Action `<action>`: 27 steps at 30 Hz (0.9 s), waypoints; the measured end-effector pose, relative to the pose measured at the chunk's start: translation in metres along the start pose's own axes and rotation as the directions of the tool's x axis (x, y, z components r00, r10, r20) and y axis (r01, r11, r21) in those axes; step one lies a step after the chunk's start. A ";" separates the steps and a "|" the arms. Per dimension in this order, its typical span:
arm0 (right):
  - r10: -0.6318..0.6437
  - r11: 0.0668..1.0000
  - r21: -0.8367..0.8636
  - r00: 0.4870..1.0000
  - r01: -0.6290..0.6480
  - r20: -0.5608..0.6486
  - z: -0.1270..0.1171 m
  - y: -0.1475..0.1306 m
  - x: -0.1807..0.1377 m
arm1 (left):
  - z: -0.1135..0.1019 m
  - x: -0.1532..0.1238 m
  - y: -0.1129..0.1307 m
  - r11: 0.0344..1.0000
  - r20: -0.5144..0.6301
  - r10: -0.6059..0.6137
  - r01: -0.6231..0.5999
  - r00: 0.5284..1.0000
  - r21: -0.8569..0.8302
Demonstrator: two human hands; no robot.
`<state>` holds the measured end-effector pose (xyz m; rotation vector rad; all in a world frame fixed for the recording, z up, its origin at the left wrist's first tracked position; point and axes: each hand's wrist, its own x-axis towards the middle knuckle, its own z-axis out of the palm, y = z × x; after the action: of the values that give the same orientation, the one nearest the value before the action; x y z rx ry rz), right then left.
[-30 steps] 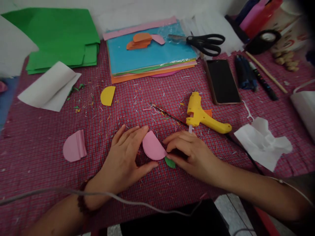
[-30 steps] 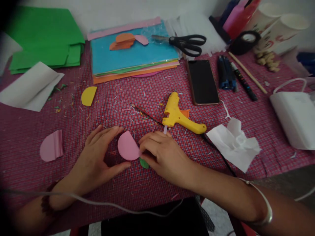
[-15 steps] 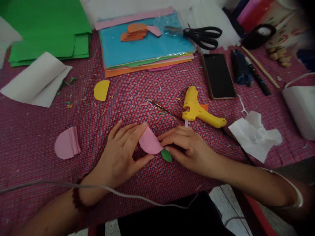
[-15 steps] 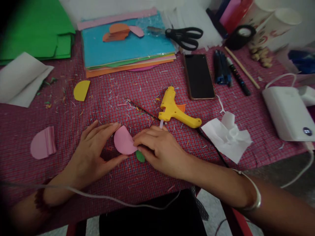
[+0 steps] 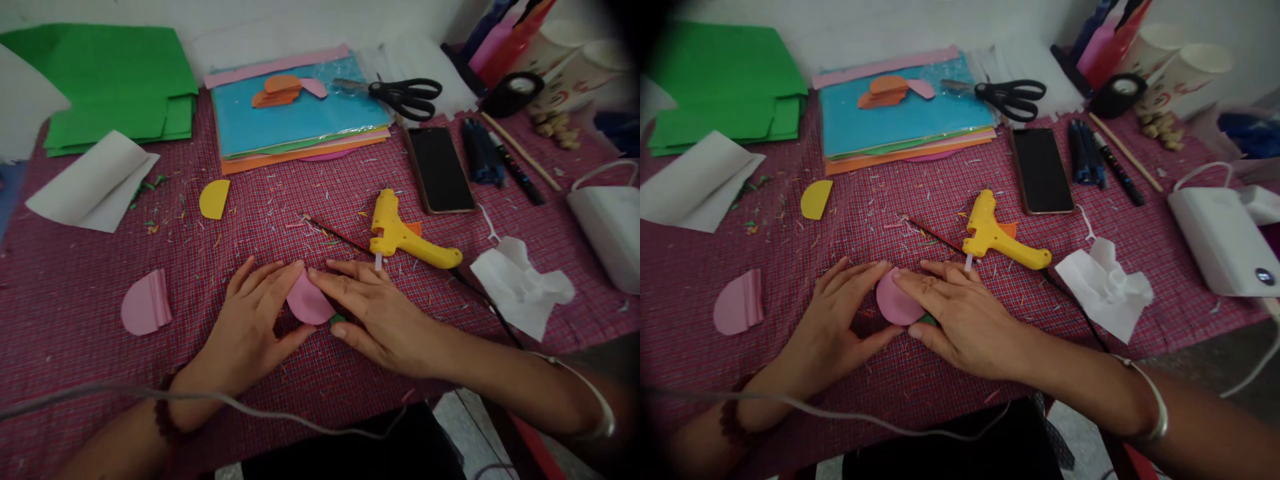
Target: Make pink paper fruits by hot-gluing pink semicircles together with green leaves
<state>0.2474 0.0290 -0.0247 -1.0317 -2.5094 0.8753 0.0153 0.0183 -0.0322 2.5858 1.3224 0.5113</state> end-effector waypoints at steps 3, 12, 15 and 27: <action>0.012 1.000 -0.002 1.000 -0.012 0.016 -0.001 0.000 0.001 | 0.000 0.001 0.000 1.000 -0.003 -0.001 0.001 1.000 0.001; 0.004 0.986 0.168 0.996 0.010 -0.086 -0.002 0.002 -0.001 | -0.001 0.001 0.002 1.000 -0.002 -0.010 0.010 1.000 -0.001; 0.011 0.970 0.242 0.988 0.027 -0.154 -0.003 0.003 -0.001 | -0.002 0.002 0.001 1.000 0.025 -0.023 0.023 0.999 -0.010; -0.030 0.992 0.115 0.990 0.047 -0.140 0.000 0.007 -0.004 | -0.045 -0.020 -0.007 0.984 -0.035 -0.152 0.154 0.988 0.087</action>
<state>0.2544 0.0302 -0.0290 -0.9678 -2.3264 0.8975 -0.0178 0.0071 0.0025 2.5274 1.5725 0.4734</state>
